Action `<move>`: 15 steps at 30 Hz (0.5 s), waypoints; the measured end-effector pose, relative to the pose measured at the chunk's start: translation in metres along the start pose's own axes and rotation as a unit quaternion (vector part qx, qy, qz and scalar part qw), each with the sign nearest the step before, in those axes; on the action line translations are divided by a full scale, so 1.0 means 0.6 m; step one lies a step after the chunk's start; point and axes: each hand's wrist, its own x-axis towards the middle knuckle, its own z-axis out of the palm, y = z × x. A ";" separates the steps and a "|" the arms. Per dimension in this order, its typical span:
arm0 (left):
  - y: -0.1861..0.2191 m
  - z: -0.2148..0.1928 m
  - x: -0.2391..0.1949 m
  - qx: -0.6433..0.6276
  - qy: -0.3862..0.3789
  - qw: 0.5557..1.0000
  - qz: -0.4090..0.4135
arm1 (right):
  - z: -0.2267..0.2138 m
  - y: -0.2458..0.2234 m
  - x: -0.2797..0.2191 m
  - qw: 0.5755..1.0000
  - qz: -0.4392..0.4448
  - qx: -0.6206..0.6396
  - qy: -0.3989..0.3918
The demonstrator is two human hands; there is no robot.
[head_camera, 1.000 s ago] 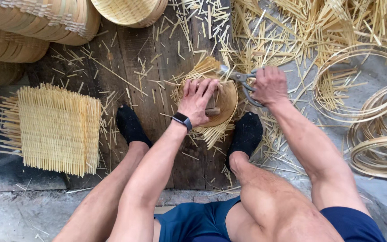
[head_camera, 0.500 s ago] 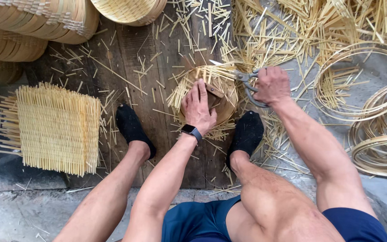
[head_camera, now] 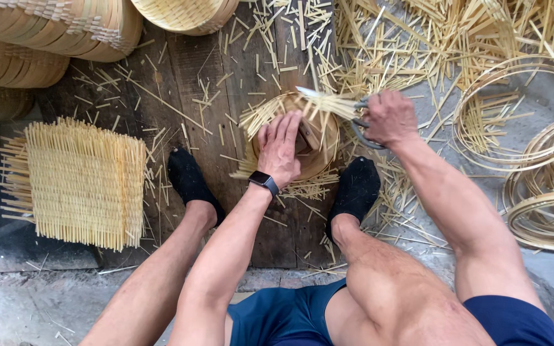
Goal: The person weaves bamboo strips into circular trays using a wooden mold. They place a circular frame over a woven mat, fold the edges, and trim excess strips with shears. The finished trays are stacked nearby.
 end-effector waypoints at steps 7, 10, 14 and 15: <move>0.072 0.026 0.011 -0.179 0.124 0.925 -0.313 | -0.016 0.035 -0.029 0.999 -0.011 0.006 0.053; 0.073 0.037 0.010 -0.080 0.109 0.962 -0.235 | -0.027 -0.007 -0.002 0.993 -0.004 -0.013 0.121; 0.050 0.032 0.006 -0.093 0.107 0.969 -0.203 | -0.012 -0.017 0.016 0.999 0.033 0.038 0.011; 0.042 0.029 0.007 -0.094 0.111 0.971 -0.188 | -0.009 -0.005 0.015 0.996 0.038 0.062 -0.058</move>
